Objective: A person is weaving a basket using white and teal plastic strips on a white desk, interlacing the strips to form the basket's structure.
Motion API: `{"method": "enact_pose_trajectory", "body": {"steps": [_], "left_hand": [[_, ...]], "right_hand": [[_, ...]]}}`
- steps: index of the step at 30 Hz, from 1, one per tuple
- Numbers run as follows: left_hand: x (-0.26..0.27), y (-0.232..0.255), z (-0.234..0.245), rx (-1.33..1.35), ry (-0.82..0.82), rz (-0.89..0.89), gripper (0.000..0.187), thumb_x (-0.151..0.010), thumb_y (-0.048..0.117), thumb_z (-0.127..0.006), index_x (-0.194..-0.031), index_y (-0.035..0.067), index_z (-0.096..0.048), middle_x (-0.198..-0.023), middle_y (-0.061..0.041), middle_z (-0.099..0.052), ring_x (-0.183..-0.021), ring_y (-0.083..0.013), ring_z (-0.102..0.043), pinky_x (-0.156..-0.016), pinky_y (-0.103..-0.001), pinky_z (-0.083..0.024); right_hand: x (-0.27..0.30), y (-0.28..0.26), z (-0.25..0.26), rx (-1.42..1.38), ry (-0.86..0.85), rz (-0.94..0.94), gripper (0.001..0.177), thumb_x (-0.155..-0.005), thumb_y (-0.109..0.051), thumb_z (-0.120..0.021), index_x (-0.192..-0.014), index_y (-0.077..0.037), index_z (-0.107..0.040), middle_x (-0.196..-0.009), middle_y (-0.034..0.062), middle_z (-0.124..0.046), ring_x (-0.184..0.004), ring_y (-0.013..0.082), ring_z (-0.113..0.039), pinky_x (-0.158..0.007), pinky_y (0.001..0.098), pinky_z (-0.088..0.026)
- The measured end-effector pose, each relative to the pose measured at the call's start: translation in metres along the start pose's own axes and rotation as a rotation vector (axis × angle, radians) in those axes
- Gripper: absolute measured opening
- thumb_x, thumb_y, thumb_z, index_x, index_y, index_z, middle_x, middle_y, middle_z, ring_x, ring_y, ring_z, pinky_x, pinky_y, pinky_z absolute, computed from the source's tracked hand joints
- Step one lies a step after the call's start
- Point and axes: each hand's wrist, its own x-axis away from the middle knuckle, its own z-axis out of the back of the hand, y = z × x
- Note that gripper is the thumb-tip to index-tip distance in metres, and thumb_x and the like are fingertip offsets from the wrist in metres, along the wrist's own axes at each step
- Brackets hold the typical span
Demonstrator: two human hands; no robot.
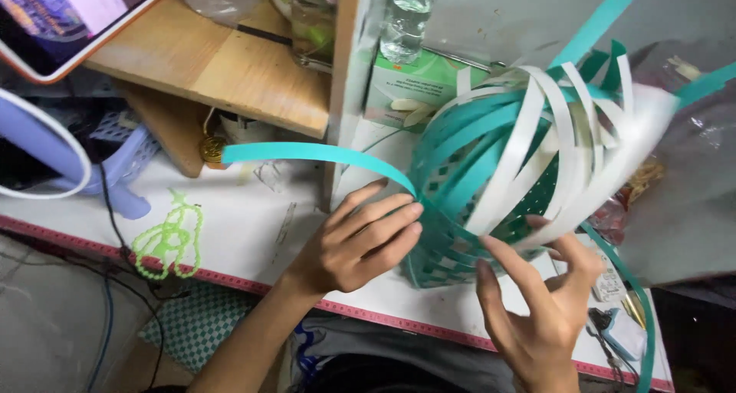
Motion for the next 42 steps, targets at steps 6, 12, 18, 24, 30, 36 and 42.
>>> {"method": "enact_pose_trajectory", "body": {"steps": [6,12,18,24,30,36,42], "left_hand": [[0.0,0.002,-0.002,0.101,-0.079,0.042,0.012,-0.094,-0.003,-0.053,-0.101,-0.007,-0.061,-0.108,-0.023,-0.063,-0.103,-0.0362,-0.067,-0.092,-0.054,-0.054],[0.01,0.009,-0.017,0.151,-0.073,0.152,0.014,-0.09,-0.007,-0.058,-0.104,-0.007,-0.058,-0.11,-0.025,-0.061,-0.103,-0.0411,-0.067,-0.093,-0.057,-0.055],[0.032,0.021,-0.038,0.017,0.044,0.34,0.015,-0.089,-0.013,-0.06,-0.104,-0.009,-0.06,-0.111,-0.029,-0.063,-0.1,-0.0391,-0.069,-0.086,-0.038,-0.06],[0.079,0.029,-0.055,0.184,0.207,0.723,0.029,-0.097,-0.009,-0.046,-0.126,-0.011,-0.045,-0.134,-0.035,-0.045,-0.131,-0.0438,-0.047,-0.11,-0.047,-0.047],[0.184,0.016,-0.056,0.198,0.254,1.012,0.054,-0.097,0.033,-0.049,-0.136,-0.004,-0.042,-0.136,-0.019,-0.048,-0.129,-0.0301,-0.047,-0.11,-0.037,-0.038],[0.259,-0.019,-0.061,0.305,0.281,1.078,0.054,-0.097,0.033,-0.048,-0.137,-0.001,-0.04,-0.137,-0.017,-0.047,-0.13,-0.0291,-0.045,-0.111,-0.038,-0.037],[0.277,-0.056,-0.078,0.447,0.294,1.162,0.053,-0.097,0.034,-0.046,-0.139,0.002,-0.038,-0.138,-0.016,-0.046,-0.13,-0.0281,-0.044,-0.112,-0.038,-0.035]], "right_hand": [[0.008,0.057,-0.003,0.031,0.526,-0.044,0.015,-0.1,0.002,-0.047,-0.105,0.013,-0.056,-0.11,0.0296,-0.048,-0.101,0.0421,-0.05,-0.093,0.0484,-0.043],[0.028,0.178,-0.045,-0.461,0.211,-0.694,0.04,-0.101,-0.032,-0.04,-0.133,-0.009,-0.046,-0.135,0.0084,-0.049,-0.126,0.0168,-0.044,-0.104,0.0307,-0.034],[0.067,0.156,-0.051,-0.563,-0.151,-0.464,0.102,-0.076,-0.065,-0.05,-0.148,0.0,-0.016,-0.155,0.0199,-0.02,-0.144,0.0296,-0.018,-0.117,0.0424,-0.014],[0.054,0.078,-0.026,-0.79,-0.133,-0.566,0.113,-0.063,-0.043,-0.077,-0.147,-0.003,-0.013,-0.155,0.0181,-0.019,-0.143,0.0291,-0.019,-0.117,0.0402,-0.015],[0.075,0.029,-0.037,-0.545,0.05,-0.251,0.116,-0.07,-0.049,-0.079,-0.153,-0.019,-0.005,-0.156,0.0278,-0.006,-0.148,0.0429,-0.011,-0.119,0.0582,-0.015],[0.101,-0.006,-0.052,-0.221,0.168,-0.215,0.113,-0.072,-0.059,-0.08,-0.152,-0.016,-0.014,-0.15,0.0318,-0.017,-0.141,0.055,-0.017,-0.111,0.0677,-0.02],[0.098,-0.025,-0.055,-0.076,0.258,-0.136,0.083,-0.086,-0.063,-0.066,-0.147,-0.027,-0.023,-0.153,0.028,-0.017,-0.139,0.0563,-0.021,-0.107,0.0727,-0.031]]}}
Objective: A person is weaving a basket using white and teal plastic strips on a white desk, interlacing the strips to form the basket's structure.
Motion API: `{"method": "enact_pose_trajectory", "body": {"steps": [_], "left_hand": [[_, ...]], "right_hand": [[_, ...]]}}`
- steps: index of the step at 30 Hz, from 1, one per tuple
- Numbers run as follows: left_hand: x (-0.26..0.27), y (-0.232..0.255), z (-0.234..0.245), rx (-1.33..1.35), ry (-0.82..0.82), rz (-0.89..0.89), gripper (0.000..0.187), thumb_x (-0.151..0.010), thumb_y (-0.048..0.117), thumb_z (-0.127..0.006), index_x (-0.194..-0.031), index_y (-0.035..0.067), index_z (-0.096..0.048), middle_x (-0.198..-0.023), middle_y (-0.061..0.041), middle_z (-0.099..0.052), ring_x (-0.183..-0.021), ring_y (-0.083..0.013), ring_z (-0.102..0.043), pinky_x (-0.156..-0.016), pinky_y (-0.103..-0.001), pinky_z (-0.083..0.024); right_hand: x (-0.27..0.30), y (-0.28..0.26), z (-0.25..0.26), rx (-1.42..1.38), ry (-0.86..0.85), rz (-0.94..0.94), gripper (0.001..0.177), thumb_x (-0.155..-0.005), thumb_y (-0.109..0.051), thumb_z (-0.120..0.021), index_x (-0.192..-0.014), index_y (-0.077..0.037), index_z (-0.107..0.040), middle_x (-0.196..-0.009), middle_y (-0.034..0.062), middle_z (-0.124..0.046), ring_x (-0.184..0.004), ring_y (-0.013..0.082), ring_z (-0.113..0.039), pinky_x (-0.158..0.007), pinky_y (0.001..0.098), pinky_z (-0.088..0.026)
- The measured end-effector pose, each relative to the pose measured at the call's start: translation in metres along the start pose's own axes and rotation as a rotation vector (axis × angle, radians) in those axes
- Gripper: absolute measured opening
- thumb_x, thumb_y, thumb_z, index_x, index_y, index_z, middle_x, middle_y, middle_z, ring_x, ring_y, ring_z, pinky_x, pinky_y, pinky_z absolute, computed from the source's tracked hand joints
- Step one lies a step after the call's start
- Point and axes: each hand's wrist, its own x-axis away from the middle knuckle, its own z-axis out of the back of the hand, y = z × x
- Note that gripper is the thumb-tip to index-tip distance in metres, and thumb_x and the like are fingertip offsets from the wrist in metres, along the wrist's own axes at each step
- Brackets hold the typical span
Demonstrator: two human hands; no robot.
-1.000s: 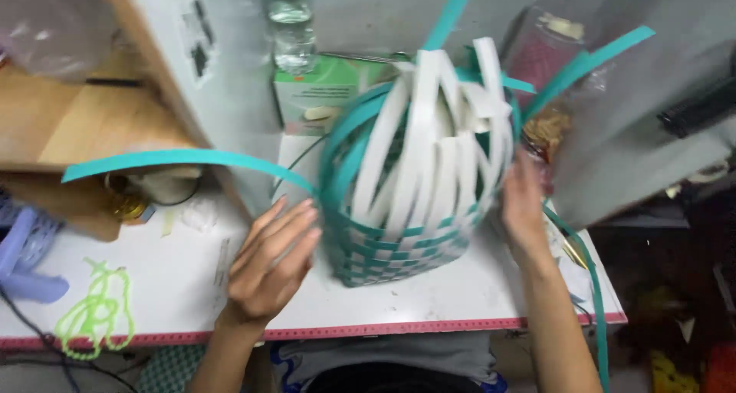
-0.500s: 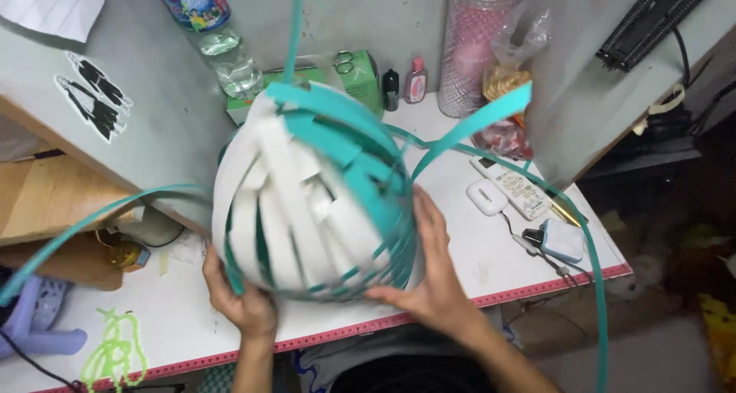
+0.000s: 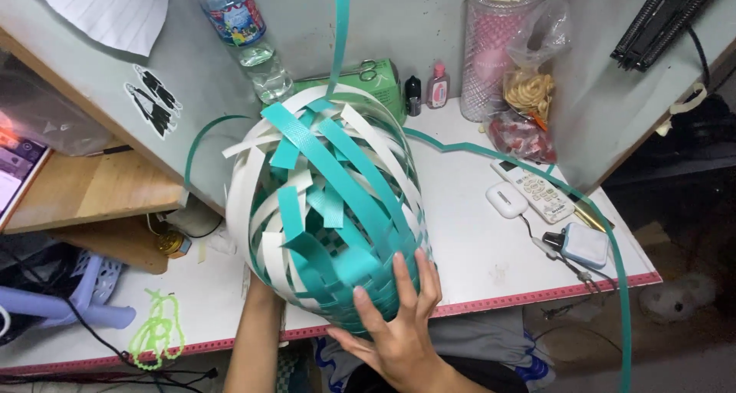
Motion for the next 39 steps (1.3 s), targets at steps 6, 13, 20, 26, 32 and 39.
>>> {"method": "enact_pose_trajectory", "body": {"steps": [6,13,20,26,32,39], "left_hand": [[-0.02,0.011,-0.007,0.121,-0.021,0.11,0.053,-0.097,0.034,-0.045,-0.141,0.005,-0.036,-0.139,-0.014,-0.046,-0.131,-0.0271,-0.043,-0.113,-0.038,-0.033],[-0.059,-0.029,0.0,0.268,-0.029,0.23,0.053,-0.097,0.035,-0.043,-0.142,0.009,-0.034,-0.14,-0.012,-0.045,-0.132,-0.0259,-0.042,-0.114,-0.038,-0.031],[-0.083,-0.079,0.007,0.422,-0.054,0.358,0.054,-0.097,0.035,-0.041,-0.144,0.012,-0.031,-0.141,-0.01,-0.045,-0.133,-0.0247,-0.041,-0.115,-0.038,-0.029],[-0.087,-0.073,-0.01,0.561,-0.088,0.476,0.054,-0.097,0.036,-0.039,-0.146,0.016,-0.03,-0.142,-0.008,-0.044,-0.133,-0.0237,-0.04,-0.116,-0.038,-0.027],[-0.052,0.19,-0.089,0.085,-0.293,0.111,0.038,-0.091,0.017,-0.055,-0.128,0.007,-0.055,-0.134,-0.009,-0.055,-0.124,-0.0192,-0.049,-0.109,-0.034,-0.037],[-0.018,0.25,-0.098,-0.183,-0.319,-0.342,0.035,-0.098,0.004,-0.04,-0.132,0.005,-0.049,-0.139,-0.018,-0.048,-0.133,-0.032,-0.046,-0.115,-0.043,-0.036]], "right_hand": [[0.009,-0.007,-0.009,0.089,-0.025,0.023,0.076,-0.084,-0.06,-0.073,-0.143,-0.031,-0.034,-0.152,0.0214,-0.02,-0.137,0.053,-0.023,-0.104,0.0716,-0.035],[0.014,-0.018,-0.012,0.098,0.015,0.024,0.058,-0.085,-0.055,-0.072,-0.135,-0.039,-0.046,-0.149,0.0089,-0.028,-0.134,0.0437,-0.026,-0.105,0.0651,-0.036],[0.02,-0.02,-0.015,0.089,0.042,0.01,0.055,-0.08,-0.05,-0.081,-0.126,-0.044,-0.052,-0.147,0.0049,-0.028,-0.134,0.0399,-0.025,-0.105,0.0627,-0.035],[0.024,-0.013,-0.013,0.071,0.058,0.012,0.024,-0.09,-0.051,-0.061,-0.111,-0.041,-0.061,-0.149,0.0049,-0.026,-0.135,0.0402,-0.022,-0.107,0.0608,-0.031],[0.039,0.084,-0.007,-0.079,-0.142,0.257,0.092,-0.07,-0.052,-0.088,-0.142,-0.037,-0.034,-0.155,0.0302,0.001,-0.144,0.0435,-0.011,-0.111,0.0637,-0.023],[-0.021,0.158,0.035,0.013,-0.248,0.265,0.066,-0.08,-0.029,-0.071,-0.138,-0.021,-0.04,-0.156,0.028,-0.015,-0.143,0.0501,-0.023,-0.115,0.0662,-0.02]]}}
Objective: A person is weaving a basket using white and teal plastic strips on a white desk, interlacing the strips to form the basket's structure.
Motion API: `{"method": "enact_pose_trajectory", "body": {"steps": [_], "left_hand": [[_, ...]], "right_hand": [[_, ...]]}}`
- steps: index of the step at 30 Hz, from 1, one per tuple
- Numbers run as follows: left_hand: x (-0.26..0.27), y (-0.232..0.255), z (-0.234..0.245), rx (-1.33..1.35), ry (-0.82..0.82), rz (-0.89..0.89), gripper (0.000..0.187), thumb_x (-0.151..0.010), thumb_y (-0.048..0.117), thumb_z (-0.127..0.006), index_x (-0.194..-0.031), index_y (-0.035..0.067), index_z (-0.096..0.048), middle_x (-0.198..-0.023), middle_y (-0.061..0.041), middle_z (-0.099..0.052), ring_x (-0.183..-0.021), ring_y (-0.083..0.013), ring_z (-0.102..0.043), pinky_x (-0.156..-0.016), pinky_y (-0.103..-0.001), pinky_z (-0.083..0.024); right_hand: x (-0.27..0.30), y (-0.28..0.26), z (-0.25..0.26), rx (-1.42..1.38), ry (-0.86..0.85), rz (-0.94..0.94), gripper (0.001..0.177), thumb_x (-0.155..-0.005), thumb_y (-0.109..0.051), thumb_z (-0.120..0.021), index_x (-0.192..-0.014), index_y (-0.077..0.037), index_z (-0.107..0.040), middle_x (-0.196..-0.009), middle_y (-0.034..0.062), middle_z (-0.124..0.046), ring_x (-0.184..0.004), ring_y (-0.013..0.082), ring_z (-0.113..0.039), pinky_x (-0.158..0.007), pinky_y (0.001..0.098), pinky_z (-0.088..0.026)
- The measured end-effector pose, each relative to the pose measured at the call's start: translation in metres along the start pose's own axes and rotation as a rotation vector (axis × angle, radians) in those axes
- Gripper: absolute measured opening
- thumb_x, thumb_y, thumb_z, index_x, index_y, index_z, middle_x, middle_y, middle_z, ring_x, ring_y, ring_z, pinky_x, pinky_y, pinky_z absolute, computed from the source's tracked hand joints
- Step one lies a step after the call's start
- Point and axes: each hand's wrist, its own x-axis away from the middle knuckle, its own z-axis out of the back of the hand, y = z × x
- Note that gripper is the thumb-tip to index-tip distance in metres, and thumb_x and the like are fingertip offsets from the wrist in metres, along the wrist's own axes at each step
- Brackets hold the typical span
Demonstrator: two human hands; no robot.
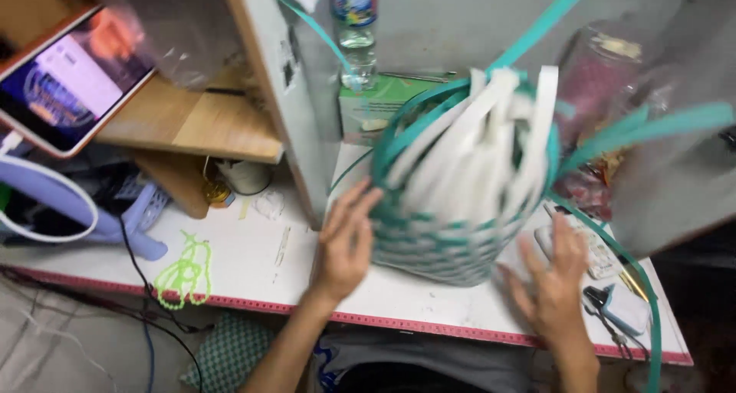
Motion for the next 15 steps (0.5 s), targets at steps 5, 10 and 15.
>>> {"method": "enact_pose_trajectory", "body": {"steps": [5,10,15], "left_hand": [[0.027,0.005,-0.027,-0.112,-0.083,-0.221,0.061,-0.082,-0.013,-0.05,-0.138,0.013,-0.043,-0.135,-0.019,-0.053,-0.125,-0.0353,-0.052,-0.108,-0.05,-0.046],[0.026,0.006,-0.025,-0.004,-0.044,-0.199,0.044,-0.087,-0.01,-0.046,-0.128,0.006,-0.052,-0.128,-0.024,-0.053,-0.118,-0.0387,-0.056,-0.101,-0.045,-0.053],[0.003,-0.025,-0.028,0.01,0.194,0.008,0.031,-0.097,0.01,-0.044,-0.126,-0.002,-0.049,-0.124,-0.018,-0.055,-0.119,-0.0318,-0.053,-0.105,-0.041,-0.043]], "right_hand": [[-0.034,-0.04,0.005,-0.292,0.065,-0.466,0.054,-0.095,-0.011,-0.046,-0.144,0.007,-0.031,-0.15,0.0232,-0.032,-0.141,0.033,-0.031,-0.117,0.0419,-0.027],[-0.048,-0.044,-0.001,-0.367,0.037,-0.674,0.067,-0.09,-0.027,-0.049,-0.146,0.001,-0.026,-0.151,0.0205,-0.031,-0.139,0.0319,-0.032,-0.109,0.0416,-0.033],[-0.046,-0.032,-0.003,-0.299,-0.159,-0.816,0.08,-0.083,-0.031,-0.056,-0.147,0.002,-0.022,-0.152,0.0194,-0.028,-0.136,0.0311,-0.033,-0.11,0.0404,-0.027]]}}
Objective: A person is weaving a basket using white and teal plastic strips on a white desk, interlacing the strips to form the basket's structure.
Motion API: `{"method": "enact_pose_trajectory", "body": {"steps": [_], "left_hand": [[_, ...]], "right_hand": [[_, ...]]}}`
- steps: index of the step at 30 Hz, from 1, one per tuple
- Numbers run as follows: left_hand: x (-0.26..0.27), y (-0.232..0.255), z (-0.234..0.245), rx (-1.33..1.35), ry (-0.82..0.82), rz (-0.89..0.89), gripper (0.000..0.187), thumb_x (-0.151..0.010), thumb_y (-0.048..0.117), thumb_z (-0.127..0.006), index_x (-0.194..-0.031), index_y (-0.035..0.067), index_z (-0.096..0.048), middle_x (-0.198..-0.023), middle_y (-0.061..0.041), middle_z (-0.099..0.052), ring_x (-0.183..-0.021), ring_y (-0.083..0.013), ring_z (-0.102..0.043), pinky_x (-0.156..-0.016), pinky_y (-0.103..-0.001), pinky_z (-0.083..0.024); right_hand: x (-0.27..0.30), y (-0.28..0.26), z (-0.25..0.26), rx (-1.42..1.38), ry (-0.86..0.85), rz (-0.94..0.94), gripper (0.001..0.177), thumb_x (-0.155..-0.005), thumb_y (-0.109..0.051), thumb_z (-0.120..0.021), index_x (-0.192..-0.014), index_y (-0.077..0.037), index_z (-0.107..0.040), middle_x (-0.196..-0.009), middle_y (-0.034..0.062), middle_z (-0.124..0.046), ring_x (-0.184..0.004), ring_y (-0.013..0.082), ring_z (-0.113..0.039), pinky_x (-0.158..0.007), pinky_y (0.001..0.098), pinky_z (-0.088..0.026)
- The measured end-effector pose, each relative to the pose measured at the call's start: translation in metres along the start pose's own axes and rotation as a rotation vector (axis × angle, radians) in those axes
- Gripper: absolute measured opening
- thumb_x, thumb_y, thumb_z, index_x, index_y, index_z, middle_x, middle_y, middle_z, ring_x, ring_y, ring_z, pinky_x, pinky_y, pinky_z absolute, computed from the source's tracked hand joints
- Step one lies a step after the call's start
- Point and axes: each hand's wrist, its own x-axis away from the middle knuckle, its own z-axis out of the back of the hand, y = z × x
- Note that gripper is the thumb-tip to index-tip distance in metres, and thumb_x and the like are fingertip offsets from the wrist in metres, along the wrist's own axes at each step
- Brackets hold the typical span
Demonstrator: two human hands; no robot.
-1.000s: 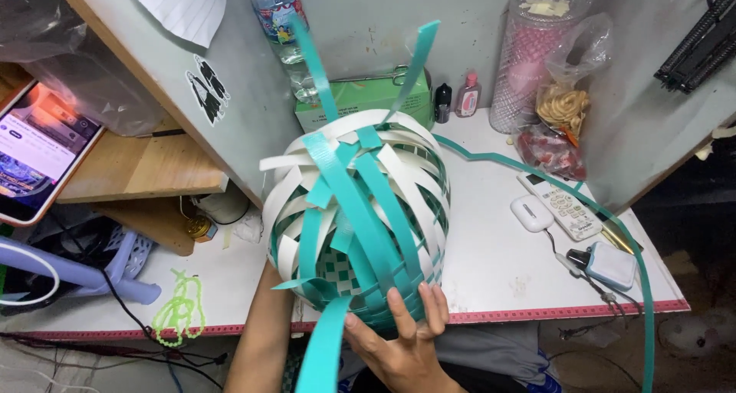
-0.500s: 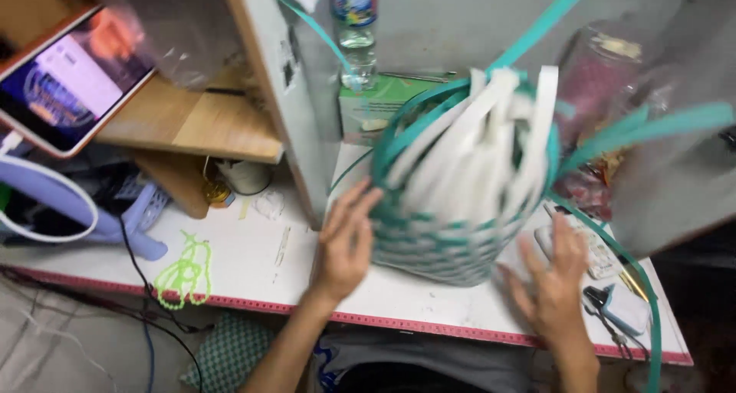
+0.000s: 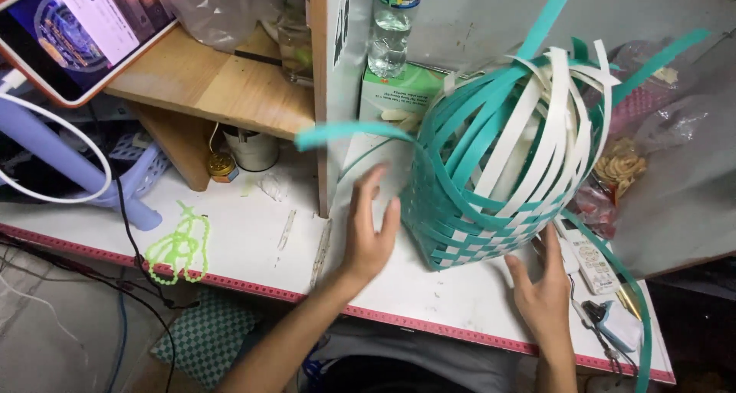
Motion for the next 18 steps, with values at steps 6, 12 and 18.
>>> {"method": "enact_pose_trajectory", "body": {"steps": [6,12,18], "left_hand": [[-0.003,-0.039,-0.037,0.452,-0.14,0.533,0.066,-0.095,0.034,-0.045,-0.148,0.004,-0.017,-0.157,-0.014,-0.016,-0.146,-0.0216,-0.014,-0.118,-0.036,-0.012],[0.01,-0.008,-0.028,0.085,-0.236,0.126,0.059,-0.098,0.03,-0.049,-0.146,0.003,-0.028,-0.15,-0.017,-0.037,-0.135,-0.0313,-0.039,-0.112,-0.039,-0.032],[0.025,0.015,-0.023,0.021,-0.309,0.261,0.059,-0.092,0.031,-0.054,-0.148,0.019,-0.037,-0.144,-0.012,-0.037,-0.127,-0.0301,-0.045,-0.102,-0.045,-0.032]], "right_hand": [[-0.012,0.024,-0.002,-0.014,-0.002,0.045,0.079,-0.088,-0.052,-0.034,-0.147,0.0,-0.024,-0.152,0.0198,-0.027,-0.139,0.0306,-0.029,-0.112,0.039,-0.024],[-0.028,0.049,-0.006,-0.114,-0.179,0.228,0.079,-0.091,-0.058,-0.019,-0.148,-0.003,-0.019,-0.152,0.0161,-0.03,-0.141,0.0278,-0.027,-0.114,0.0398,-0.02],[-0.028,0.108,-0.007,-0.009,-0.081,-0.058,0.026,-0.102,-0.021,-0.028,-0.087,-0.007,-0.045,-0.088,0.007,-0.047,-0.088,0.0192,-0.045,-0.082,0.036,-0.036]]}}
